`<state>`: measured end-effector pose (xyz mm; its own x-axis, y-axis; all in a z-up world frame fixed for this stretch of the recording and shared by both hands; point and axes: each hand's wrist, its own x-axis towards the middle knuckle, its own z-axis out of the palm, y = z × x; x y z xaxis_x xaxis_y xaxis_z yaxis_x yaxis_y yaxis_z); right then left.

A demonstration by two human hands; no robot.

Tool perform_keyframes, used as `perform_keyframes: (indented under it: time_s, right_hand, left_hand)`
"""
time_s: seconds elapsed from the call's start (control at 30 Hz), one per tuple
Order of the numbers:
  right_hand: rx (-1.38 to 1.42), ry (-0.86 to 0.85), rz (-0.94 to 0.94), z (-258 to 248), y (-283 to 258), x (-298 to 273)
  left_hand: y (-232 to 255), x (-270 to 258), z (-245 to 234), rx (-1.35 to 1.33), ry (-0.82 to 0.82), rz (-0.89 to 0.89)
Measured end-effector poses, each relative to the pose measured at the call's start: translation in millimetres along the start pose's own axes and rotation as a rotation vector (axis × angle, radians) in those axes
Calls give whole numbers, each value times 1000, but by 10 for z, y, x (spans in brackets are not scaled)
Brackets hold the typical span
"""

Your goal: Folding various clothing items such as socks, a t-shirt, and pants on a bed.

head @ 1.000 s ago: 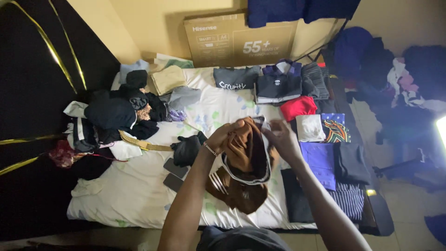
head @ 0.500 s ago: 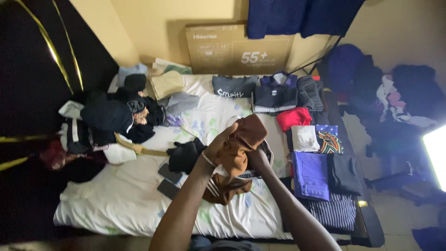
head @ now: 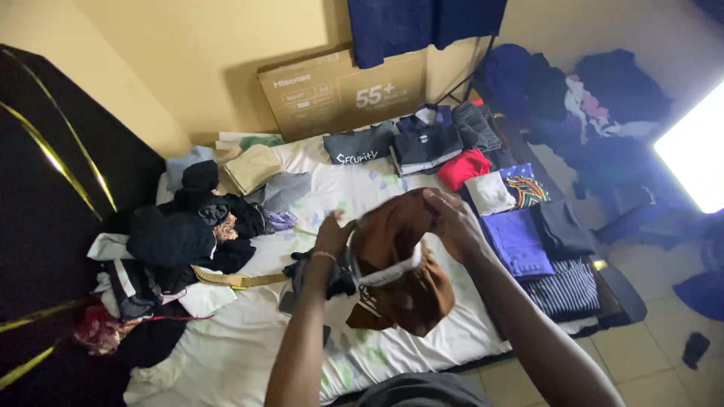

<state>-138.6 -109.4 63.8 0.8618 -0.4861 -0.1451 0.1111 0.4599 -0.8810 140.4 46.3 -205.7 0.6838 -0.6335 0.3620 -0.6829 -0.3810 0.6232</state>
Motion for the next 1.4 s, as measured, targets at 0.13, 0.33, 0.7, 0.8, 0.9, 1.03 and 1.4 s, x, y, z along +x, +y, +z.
perform_keyframes:
  time_s: [0.13,0.33,0.7,0.8,0.9,1.03,1.4]
  right_hand:
    - [-34,59,-71,32,68,-26]
    - [124,62,-208,-88,388,-54]
    - [33,76,-226,-191,396,-43]
    - [-1023,197,-327,169,228,-285]
    - [-1066,152,-277,-215,549,-195]
    - [-1243,20,-439,-1022,908,55]
    - [-957,-13,-315,-382,89,-67]
  left_hand:
    - [1834,-272,-1172,-445,87,-138]
    - [2344,-558,-975,-861,-422,-58]
    - [2146,-266,-741,-278,-192,111]
    - [2263,-22,-683,-441,-65,-248]
    - [2083,19,-630,-355,-90,-487]
    - [2343,216,-1378,-930,20,-608]
    - [2389,114,-894,-1069,-23,-736]
